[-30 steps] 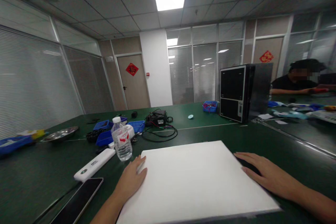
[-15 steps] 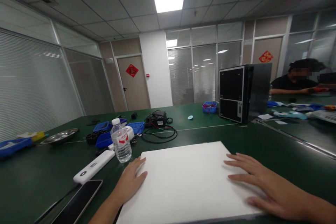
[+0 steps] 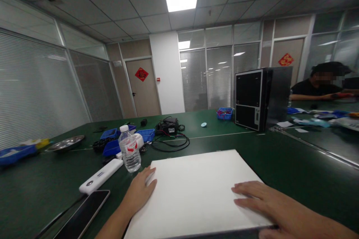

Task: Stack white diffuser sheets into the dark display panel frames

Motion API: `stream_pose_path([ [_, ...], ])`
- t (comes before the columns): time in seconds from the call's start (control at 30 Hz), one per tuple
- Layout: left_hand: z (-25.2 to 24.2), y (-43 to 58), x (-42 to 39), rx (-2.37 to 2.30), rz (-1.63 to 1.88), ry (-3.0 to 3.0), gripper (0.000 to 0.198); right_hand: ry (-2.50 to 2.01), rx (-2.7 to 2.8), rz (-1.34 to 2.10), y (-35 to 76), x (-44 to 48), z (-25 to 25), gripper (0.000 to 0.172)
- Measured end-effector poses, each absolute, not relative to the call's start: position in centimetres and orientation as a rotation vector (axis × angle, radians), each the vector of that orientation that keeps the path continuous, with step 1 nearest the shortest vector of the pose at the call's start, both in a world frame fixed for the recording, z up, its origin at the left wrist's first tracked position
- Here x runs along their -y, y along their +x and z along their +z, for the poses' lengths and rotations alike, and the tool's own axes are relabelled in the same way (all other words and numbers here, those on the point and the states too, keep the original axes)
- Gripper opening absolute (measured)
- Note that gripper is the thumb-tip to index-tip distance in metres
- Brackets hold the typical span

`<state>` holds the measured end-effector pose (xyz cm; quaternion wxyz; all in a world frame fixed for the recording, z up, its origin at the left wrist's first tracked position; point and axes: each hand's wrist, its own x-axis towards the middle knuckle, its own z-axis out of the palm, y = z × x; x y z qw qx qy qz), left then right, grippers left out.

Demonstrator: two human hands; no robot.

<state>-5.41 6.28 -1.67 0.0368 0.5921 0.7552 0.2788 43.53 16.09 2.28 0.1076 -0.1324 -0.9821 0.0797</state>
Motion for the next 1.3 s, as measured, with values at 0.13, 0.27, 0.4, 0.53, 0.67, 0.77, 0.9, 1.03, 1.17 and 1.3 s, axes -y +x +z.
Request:
stream_pose_path([
  [0.13, -1.5, -5.1, -6.2, -2.306, 0.815, 1.831, 0.058, -0.403, 2.874, 0.215, 43.3, -16.1, 2.2, 0.068],
  [0.27, -1.4, -4.7, -6.1, -2.3, 0.796, 1.822, 0.058, -0.245, 2.811, -0.075, 43.1, -16.1, 2.3, 0.063],
  [0.4, -1.2, -4.3, -6.0, -2.289, 0.835, 1.794, 0.062, 0.02, 2.662, -0.514, 42.6, -15.4, 3.7, 0.049],
  [0.53, -1.0, -4.5, -5.9, -2.258, 0.935, 1.732, 0.065, 0.248, 2.66, -0.739, 42.2, -14.1, 5.3, 0.042],
  [0.67, -0.6, -5.8, -5.7, -2.16, 1.099, 1.672, 0.062, 0.256, 2.62, -0.781, 42.2, -13.7, 4.4, 0.039],
  [0.77, -0.3, -6.9, -5.6, -2.068, 1.211, 1.665, 0.056, 0.17, 2.545, -0.724, 42.4, -14.1, 2.9, 0.04],
  [0.9, -0.3, -7.5, -5.7, -1.97, 1.245, 1.688, 0.051, 0.137, 2.466, -0.659, 43.2, -14.7, 2.4, 0.04],
  [1.03, -0.3, -6.9, -5.7, -1.941, 1.21, 1.745, 0.056, 0.07, 2.39, -0.623, 44.5, -15.3, 3.4, 0.038],
  [1.17, -0.3, -6.2, -5.8, -1.919, 1.194, 1.876, 0.048, 0.041, 2.341, -0.65, 45.6, -16.2, 3.7, 0.036],
  [1.3, -0.1, -6.0, -5.9, -1.898, 1.171, 1.986, 0.041, 0.019, 2.28, -0.65, 45.8, -17.0, 2.7, 0.042],
])
